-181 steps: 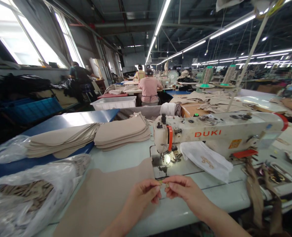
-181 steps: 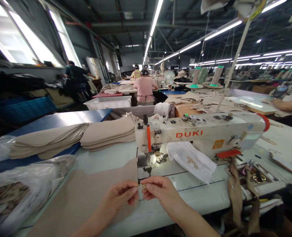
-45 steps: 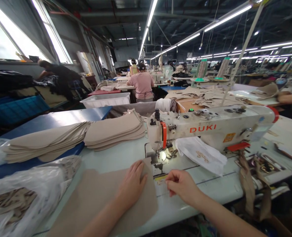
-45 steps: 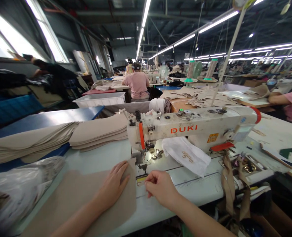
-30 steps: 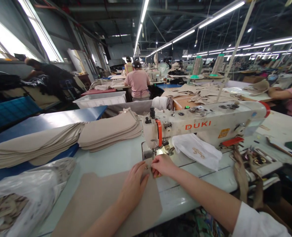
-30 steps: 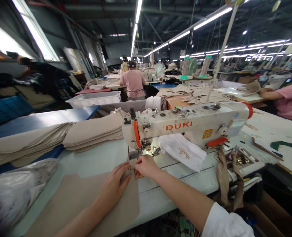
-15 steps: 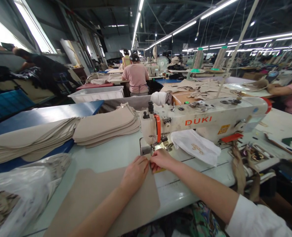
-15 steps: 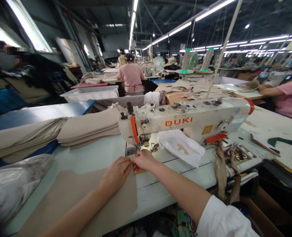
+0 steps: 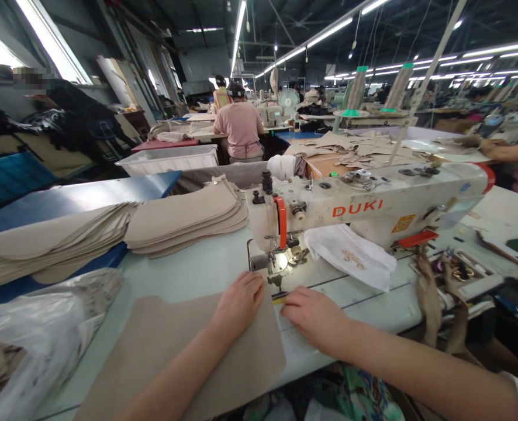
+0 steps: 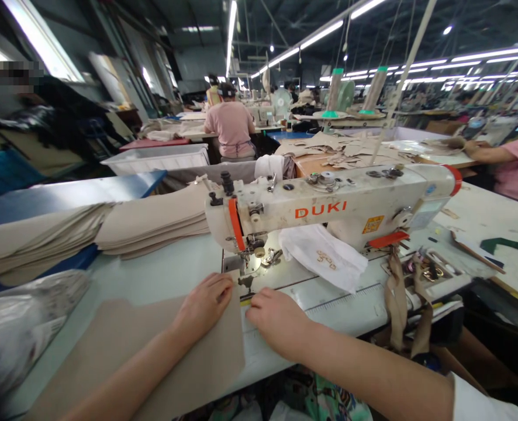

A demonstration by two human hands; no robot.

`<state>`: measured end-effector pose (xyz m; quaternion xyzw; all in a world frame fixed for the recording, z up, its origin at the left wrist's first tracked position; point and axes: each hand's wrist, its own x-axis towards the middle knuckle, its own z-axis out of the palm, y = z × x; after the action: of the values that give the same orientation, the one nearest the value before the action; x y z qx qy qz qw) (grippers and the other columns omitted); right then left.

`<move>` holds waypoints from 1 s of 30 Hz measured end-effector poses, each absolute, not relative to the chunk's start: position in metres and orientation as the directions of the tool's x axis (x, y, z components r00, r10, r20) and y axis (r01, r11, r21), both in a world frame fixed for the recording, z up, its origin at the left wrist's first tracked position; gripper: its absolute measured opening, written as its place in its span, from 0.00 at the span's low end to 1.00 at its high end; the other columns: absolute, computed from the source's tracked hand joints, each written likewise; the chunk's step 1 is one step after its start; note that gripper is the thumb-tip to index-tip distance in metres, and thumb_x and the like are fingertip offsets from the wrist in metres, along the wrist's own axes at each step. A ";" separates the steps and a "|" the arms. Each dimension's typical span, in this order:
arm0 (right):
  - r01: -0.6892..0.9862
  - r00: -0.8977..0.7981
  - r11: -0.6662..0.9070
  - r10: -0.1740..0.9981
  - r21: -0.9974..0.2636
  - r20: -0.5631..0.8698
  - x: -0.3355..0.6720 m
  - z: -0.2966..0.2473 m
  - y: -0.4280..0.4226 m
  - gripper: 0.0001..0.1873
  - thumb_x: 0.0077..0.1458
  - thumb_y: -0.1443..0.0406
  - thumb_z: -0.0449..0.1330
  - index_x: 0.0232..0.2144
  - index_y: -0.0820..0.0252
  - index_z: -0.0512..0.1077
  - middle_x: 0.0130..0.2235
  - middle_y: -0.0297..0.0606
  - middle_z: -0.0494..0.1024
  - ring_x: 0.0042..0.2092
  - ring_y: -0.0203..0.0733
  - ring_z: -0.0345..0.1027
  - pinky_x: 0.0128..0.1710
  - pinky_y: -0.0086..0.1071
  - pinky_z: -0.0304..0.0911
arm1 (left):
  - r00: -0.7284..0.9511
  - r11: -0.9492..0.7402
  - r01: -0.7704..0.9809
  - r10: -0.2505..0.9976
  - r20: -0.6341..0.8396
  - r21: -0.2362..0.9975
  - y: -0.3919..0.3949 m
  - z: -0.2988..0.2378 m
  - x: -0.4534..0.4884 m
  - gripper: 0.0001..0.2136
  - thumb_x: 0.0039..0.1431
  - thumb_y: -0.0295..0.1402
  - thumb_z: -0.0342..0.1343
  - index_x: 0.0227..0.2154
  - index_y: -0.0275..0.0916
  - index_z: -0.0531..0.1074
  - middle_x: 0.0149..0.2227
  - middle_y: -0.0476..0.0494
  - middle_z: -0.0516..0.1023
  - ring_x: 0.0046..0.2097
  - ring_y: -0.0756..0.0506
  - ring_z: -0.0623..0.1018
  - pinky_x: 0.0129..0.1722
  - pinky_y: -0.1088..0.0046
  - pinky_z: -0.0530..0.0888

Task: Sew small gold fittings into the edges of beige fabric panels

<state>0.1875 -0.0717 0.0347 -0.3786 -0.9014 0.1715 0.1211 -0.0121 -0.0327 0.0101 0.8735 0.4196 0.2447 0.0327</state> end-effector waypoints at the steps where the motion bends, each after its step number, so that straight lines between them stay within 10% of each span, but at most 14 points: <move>1: 0.585 -0.765 0.762 0.632 -0.278 0.121 0.192 0.035 -0.078 0.08 0.59 0.70 0.52 0.38 0.63 0.72 0.37 0.43 0.74 0.43 0.44 0.64 0.45 0.37 0.62 | 0.525 -0.647 0.714 0.747 0.407 0.268 -0.033 0.010 -0.012 0.08 0.58 0.23 0.46 0.28 0.38 0.69 0.32 0.44 0.76 0.37 0.44 0.74 0.40 0.66 0.74; 7: 0.470 -0.868 0.882 0.467 -0.023 0.171 0.196 0.036 -0.078 0.10 0.61 0.67 0.53 0.44 0.61 0.69 0.45 0.44 0.72 0.48 0.46 0.61 0.47 0.39 0.60 | 0.508 -0.641 0.709 0.753 0.418 0.293 -0.032 0.011 -0.012 0.08 0.58 0.24 0.47 0.28 0.39 0.69 0.31 0.44 0.76 0.36 0.44 0.74 0.39 0.66 0.74; 30: 0.517 -0.788 0.841 0.541 -0.162 0.295 0.167 0.006 -0.054 0.07 0.61 0.67 0.53 0.36 0.62 0.71 0.41 0.41 0.75 0.46 0.41 0.64 0.48 0.35 0.61 | 0.582 -0.697 0.691 0.694 0.424 0.193 -0.031 0.007 -0.017 0.13 0.64 0.27 0.41 0.30 0.38 0.70 0.32 0.43 0.75 0.36 0.44 0.72 0.38 0.65 0.73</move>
<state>0.1669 -0.0541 0.0062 -0.2798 -0.9448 0.0361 0.1668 -0.0172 -0.0315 0.0066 0.8893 0.3893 0.2399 0.0034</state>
